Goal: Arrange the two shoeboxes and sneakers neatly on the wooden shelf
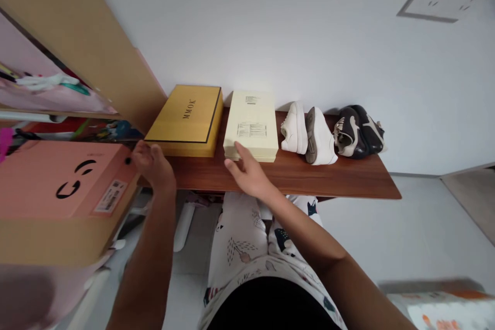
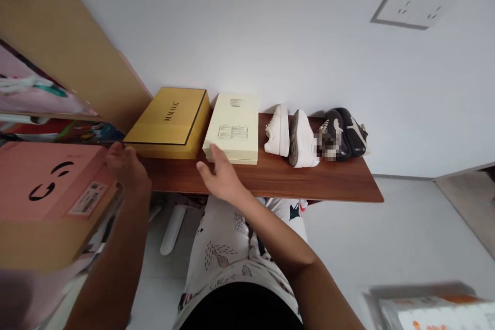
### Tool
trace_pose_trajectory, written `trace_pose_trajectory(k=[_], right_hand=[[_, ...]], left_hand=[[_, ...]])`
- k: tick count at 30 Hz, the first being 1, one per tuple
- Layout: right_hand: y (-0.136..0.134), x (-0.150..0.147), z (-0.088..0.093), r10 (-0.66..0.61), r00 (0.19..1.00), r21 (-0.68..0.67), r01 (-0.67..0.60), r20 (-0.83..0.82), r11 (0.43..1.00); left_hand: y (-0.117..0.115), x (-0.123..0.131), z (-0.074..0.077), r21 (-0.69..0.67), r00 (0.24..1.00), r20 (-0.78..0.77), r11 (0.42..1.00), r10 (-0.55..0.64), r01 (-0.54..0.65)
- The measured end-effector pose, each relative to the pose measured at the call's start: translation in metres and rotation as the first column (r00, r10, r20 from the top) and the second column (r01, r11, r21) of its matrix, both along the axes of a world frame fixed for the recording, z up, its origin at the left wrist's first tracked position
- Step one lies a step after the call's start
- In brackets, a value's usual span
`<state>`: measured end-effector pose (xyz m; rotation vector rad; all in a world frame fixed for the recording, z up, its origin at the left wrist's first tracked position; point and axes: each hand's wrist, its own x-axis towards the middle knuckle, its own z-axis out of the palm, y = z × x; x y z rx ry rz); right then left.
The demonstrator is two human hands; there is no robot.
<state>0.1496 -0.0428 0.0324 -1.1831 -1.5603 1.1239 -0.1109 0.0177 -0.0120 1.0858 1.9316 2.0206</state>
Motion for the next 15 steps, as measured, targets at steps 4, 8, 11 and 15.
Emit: trace_pose_trajectory(k=[4,8,11,15], right_hand=[[0.003,0.062,0.005,-0.201,0.975,0.102,0.211,-0.100,0.972],[0.022,0.097,-0.019,-0.394,0.906,0.024,0.402,-0.154,0.915],[0.037,0.103,-0.040,-0.446,0.882,-0.113,0.433,-0.152,0.894],[0.054,0.092,-0.053,-0.464,0.869,-0.261,0.414,-0.173,0.872]], left_hand=[[-0.036,0.073,0.005,0.014,0.966,-0.048,0.967,-0.252,0.253],[-0.040,0.120,-0.011,-0.183,0.834,0.007,0.820,-0.551,0.543],[-0.021,0.132,-0.030,-0.294,0.840,0.127,0.789,-0.527,0.540],[0.002,0.137,-0.048,-0.360,0.858,0.062,0.790,-0.510,0.496]])
